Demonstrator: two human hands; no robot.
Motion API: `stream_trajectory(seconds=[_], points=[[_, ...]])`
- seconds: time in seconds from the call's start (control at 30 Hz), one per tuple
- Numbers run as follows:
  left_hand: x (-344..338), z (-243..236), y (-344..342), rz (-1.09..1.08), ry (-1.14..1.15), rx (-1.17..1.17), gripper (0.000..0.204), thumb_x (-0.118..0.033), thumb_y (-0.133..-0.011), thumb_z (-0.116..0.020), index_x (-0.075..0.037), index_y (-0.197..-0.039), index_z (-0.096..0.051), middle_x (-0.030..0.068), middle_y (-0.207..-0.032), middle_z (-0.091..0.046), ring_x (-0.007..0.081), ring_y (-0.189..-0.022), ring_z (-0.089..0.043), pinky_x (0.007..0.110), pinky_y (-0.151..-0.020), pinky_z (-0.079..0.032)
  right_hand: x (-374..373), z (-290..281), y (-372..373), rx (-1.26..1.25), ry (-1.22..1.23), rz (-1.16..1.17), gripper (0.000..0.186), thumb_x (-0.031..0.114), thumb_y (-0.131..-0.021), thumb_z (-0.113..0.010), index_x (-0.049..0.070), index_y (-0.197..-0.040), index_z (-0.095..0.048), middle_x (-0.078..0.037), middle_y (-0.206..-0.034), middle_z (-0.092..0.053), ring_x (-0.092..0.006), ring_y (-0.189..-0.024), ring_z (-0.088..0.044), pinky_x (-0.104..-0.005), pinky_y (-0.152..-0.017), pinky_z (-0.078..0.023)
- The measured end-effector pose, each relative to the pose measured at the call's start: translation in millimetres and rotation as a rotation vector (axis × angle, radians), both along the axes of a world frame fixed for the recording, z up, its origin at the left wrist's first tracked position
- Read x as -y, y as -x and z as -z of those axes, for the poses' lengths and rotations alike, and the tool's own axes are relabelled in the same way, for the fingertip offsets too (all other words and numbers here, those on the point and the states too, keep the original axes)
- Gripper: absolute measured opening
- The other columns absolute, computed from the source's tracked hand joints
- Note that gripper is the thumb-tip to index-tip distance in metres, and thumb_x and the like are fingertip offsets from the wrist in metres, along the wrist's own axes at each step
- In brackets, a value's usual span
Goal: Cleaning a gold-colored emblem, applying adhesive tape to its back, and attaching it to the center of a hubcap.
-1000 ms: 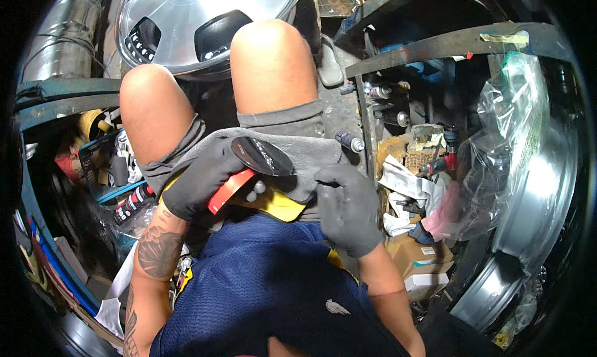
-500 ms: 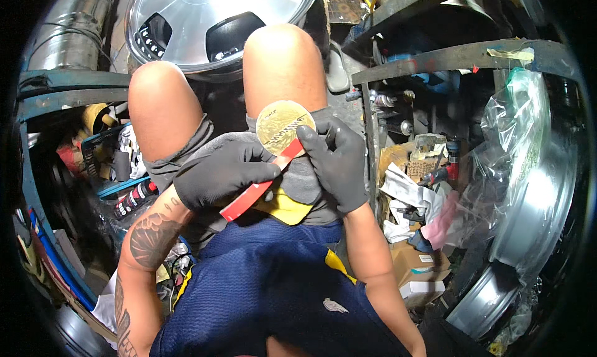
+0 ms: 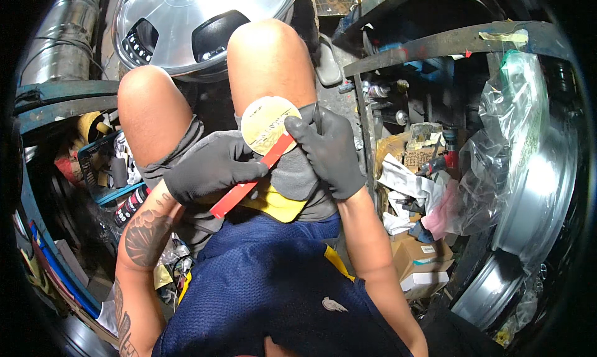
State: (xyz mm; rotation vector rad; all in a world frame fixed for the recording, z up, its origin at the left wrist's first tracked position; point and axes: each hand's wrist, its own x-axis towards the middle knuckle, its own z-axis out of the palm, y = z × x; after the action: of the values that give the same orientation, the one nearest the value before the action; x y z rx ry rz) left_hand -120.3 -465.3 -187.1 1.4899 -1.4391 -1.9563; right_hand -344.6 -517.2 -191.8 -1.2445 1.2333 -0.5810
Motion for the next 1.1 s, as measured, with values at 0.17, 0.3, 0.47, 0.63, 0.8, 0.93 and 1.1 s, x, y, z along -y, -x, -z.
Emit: stream_trajectory(seconds=[0.17, 0.3, 0.47, 0.63, 0.8, 0.93, 1.1], points=[[5, -2, -4, 0.059, -0.074, -0.002, 0.040, -0.037, -0.088, -0.069, 0.002, -0.091, -0.071, 0.0152, -0.077, -0.067, 0.0201, -0.068, -0.061, 0.037, -0.068, -0.049, 0, 3, 0, 0.024, -0.047, -0.005, 0.027, 0.026, -0.094, -0.074, 0.001, -0.088, -0.069, 0.001, -0.083, -0.065, -0.0071, -0.081, -0.056, -0.0234, -0.074, -0.045], [1, -3, 3, -0.058, -0.041, -0.016, 0.037, -0.036, -0.091, -0.067, 0.001, -0.089, -0.071, 0.0156, -0.080, -0.069, 0.0213, -0.071, -0.064, 0.037, -0.069, -0.050, -5, 2, 6, -0.252, 0.163, -0.064, 0.029, 0.025, -0.090, -0.077, 0.000, -0.102, -0.067, -0.006, -0.082, -0.067, -0.0105, -0.078, -0.060, -0.0282, -0.071, -0.050], [-7, -6, -1, -0.020, 0.203, -0.016, 0.035, -0.032, -0.098, -0.061, 0.001, -0.091, -0.070, 0.0117, -0.080, -0.069, 0.0191, -0.071, -0.064, 0.034, -0.068, -0.050, -44, -42, 6, -0.329, 0.372, -0.031, 0.045, 0.018, -0.089, -0.072, 0.003, -0.127, -0.054, -0.014, -0.110, -0.068, -0.0245, -0.085, -0.071, -0.0369, -0.076, -0.056], [0, 0, 1, -0.033, 0.105, -0.036, 0.041, -0.035, -0.101, -0.059, 0.003, -0.089, -0.071, 0.0051, -0.075, -0.070, 0.0098, -0.066, -0.064, 0.029, -0.063, -0.051, -58, -29, 17, -0.515, 0.757, -0.256, 0.020, 0.001, -0.089, -0.069, 0.004, -0.109, -0.067, -0.016, -0.092, -0.065, -0.0350, -0.081, -0.064, -0.0416, -0.072, -0.052], [-6, 11, -5, 0.167, 0.485, 0.055, 0.028, -0.024, -0.103, -0.050, 0.000, -0.104, -0.065, 0.0170, -0.084, -0.066, 0.0317, -0.077, -0.064, 0.042, -0.070, -0.051, -56, -26, 17, -0.551, 0.820, -0.281, 0.023, 0.001, -0.086, -0.074, 0.005, -0.107, -0.069, -0.013, -0.085, -0.066, -0.0334, -0.076, -0.064, -0.0413, -0.068, -0.051], [-11, 18, -7, 0.169, 0.713, 0.067, 0.020, -0.019, -0.100, -0.053, -0.006, -0.110, -0.064, 0.0168, -0.089, -0.066, 0.0341, -0.080, -0.066, 0.043, -0.071, -0.052, -52, -24, 11, -0.471, 0.831, -0.269, 0.025, 0.001, -0.084, -0.076, 0.005, -0.108, -0.070, -0.014, -0.087, -0.068, -0.0338, -0.077, -0.065, -0.0416, -0.068, -0.051], [-9, 22, 3, 0.005, 0.739, 0.060, 0.044, -0.036, -0.101, -0.057, 0.003, -0.084, -0.068, 0.0119, -0.072, -0.064, 0.0158, -0.066, -0.061, 0.034, -0.065, -0.048, -52, -21, 14, -0.496, 0.817, -0.298, 0.025, 0.000, -0.084, -0.075, 0.004, -0.108, -0.070, -0.015, -0.090, -0.069, -0.0348, -0.080, -0.066, -0.0424, -0.070, -0.052]])
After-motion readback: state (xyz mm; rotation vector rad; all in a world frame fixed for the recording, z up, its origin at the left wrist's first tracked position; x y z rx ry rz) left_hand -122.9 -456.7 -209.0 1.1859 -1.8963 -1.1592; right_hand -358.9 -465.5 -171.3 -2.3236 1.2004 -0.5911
